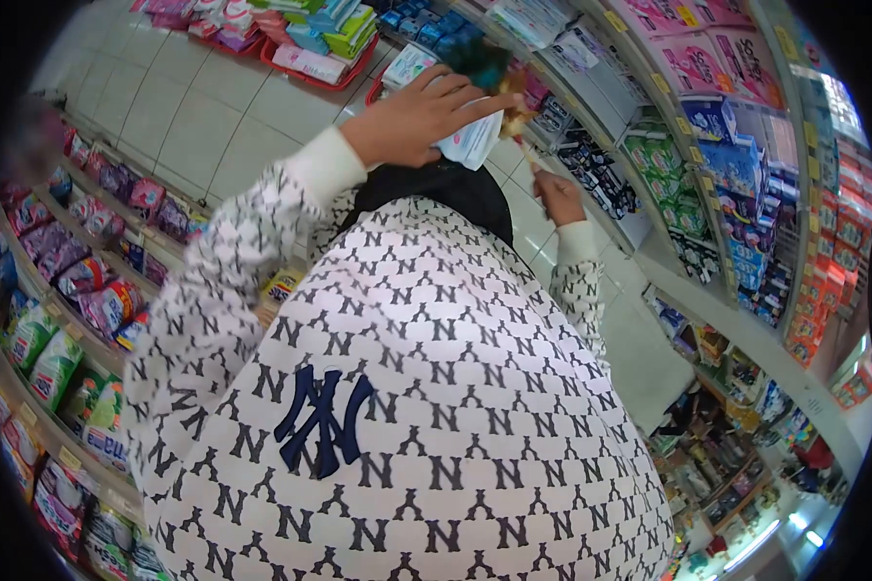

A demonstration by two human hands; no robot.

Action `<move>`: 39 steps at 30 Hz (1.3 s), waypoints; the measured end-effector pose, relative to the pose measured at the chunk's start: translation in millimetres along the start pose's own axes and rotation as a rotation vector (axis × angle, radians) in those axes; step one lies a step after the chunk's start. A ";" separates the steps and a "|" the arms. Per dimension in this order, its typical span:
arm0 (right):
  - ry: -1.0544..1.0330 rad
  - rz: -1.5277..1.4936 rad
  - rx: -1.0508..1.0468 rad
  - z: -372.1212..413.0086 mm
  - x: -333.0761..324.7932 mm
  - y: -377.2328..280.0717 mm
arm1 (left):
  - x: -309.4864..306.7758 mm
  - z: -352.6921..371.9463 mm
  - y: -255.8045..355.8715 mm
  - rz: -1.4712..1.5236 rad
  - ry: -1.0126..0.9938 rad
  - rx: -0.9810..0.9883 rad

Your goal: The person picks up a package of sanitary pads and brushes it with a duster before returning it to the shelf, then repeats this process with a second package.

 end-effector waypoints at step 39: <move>0.192 -0.382 0.168 3.5 -11.1 24.5 | 134.4 57.4 -37.3 1.440 0.091 -1.003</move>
Point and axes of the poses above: each hand's wrist, its own z-axis away from the middle knuckle, its own x-axis out of the palm, y = z × x, the point moved 3 cm from there along -z, towards the middle knuckle, and after that the axes turned 13 degrees about -z, right-handed, at the moved point
